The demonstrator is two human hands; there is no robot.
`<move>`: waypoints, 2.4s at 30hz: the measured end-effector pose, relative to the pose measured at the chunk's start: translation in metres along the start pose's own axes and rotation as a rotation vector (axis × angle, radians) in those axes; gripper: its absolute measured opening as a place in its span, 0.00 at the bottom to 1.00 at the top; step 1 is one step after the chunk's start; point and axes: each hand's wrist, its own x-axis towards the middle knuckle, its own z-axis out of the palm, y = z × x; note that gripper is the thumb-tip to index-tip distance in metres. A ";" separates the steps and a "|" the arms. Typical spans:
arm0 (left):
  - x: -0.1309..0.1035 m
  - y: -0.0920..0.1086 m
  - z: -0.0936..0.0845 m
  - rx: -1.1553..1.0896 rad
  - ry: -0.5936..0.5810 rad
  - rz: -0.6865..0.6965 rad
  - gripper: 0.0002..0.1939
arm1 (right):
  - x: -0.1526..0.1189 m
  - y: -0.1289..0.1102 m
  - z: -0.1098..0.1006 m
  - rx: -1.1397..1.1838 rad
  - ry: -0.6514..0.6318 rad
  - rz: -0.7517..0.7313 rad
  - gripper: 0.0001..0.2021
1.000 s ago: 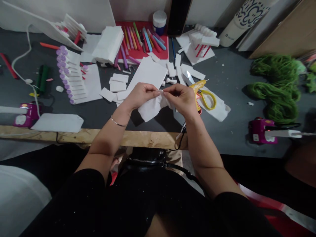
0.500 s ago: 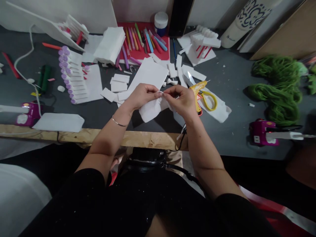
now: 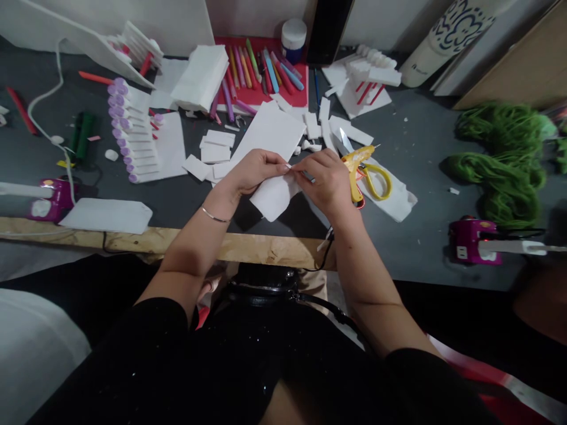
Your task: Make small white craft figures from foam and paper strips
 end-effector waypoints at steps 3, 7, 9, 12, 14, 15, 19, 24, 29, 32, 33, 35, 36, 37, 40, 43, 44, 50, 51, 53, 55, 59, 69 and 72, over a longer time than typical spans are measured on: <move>0.000 -0.001 -0.001 -0.013 -0.017 -0.009 0.07 | 0.000 0.002 0.002 -0.030 -0.011 -0.026 0.11; 0.000 -0.001 -0.001 0.059 0.028 0.031 0.09 | 0.001 0.003 0.004 0.054 0.010 0.012 0.09; 0.001 0.000 -0.001 0.087 0.056 0.047 0.08 | 0.002 0.003 0.004 0.175 0.023 0.096 0.07; 0.003 0.000 -0.005 0.069 0.090 0.050 0.07 | 0.002 0.003 0.005 0.413 0.020 0.273 0.11; 0.004 0.000 -0.007 0.041 0.108 0.054 0.07 | 0.001 0.004 0.007 0.545 0.008 0.365 0.17; 0.005 0.000 -0.008 0.031 0.114 0.057 0.07 | 0.001 0.005 0.009 0.592 0.000 0.395 0.19; 0.008 -0.002 -0.011 0.026 0.129 0.074 0.07 | 0.000 0.008 0.014 0.675 0.002 0.485 0.19; 0.009 -0.004 -0.014 0.103 0.129 0.143 0.07 | 0.002 0.005 0.011 0.708 0.031 0.589 0.14; 0.009 -0.006 -0.016 0.121 0.110 0.190 0.10 | 0.006 0.001 0.009 0.816 0.022 0.671 0.16; 0.009 -0.007 -0.017 0.131 0.116 0.189 0.11 | 0.007 0.003 0.009 0.843 -0.011 0.694 0.20; 0.010 -0.008 -0.017 0.132 0.122 0.189 0.10 | 0.007 0.005 0.010 0.839 -0.016 0.692 0.21; 0.011 -0.008 -0.017 0.123 0.143 0.177 0.07 | 0.006 0.008 0.011 0.817 -0.023 0.674 0.22; 0.011 -0.008 -0.017 0.113 0.154 0.164 0.06 | 0.005 0.010 0.012 0.806 -0.019 0.665 0.23; 0.011 -0.008 -0.017 0.100 0.162 0.148 0.05 | 0.004 0.011 0.013 0.798 -0.009 0.656 0.24; 0.012 -0.006 -0.016 0.075 0.178 0.097 0.03 | 0.002 0.014 0.015 0.787 0.036 0.632 0.27; 0.011 -0.003 -0.015 0.081 0.191 0.072 0.04 | 0.001 0.013 0.016 0.770 0.021 0.625 0.27; 0.011 -0.003 -0.014 0.085 0.190 0.069 0.05 | 0.001 0.012 0.016 0.765 0.009 0.625 0.26; 0.010 -0.002 -0.014 0.050 0.166 0.063 0.04 | 0.000 0.008 0.014 0.775 -0.031 0.584 0.19; 0.010 -0.003 -0.014 0.037 0.164 0.063 0.05 | 0.000 0.007 0.014 0.771 -0.031 0.590 0.18; 0.011 -0.005 -0.015 0.029 0.159 0.068 0.07 | 0.001 0.006 0.011 0.749 -0.018 0.604 0.14; 0.011 -0.007 -0.015 0.048 0.133 0.091 0.10 | 0.002 0.005 0.008 0.692 0.025 0.587 0.11; 0.007 -0.006 -0.012 0.177 0.062 0.195 0.15 | 0.004 0.000 0.003 0.579 0.100 0.488 0.11; 0.000 -0.002 -0.001 0.388 0.073 0.266 0.13 | 0.000 -0.001 0.008 0.582 0.026 0.436 0.14; -0.001 0.000 -0.003 0.397 0.067 0.208 0.13 | 0.001 0.000 0.007 0.549 0.023 0.411 0.08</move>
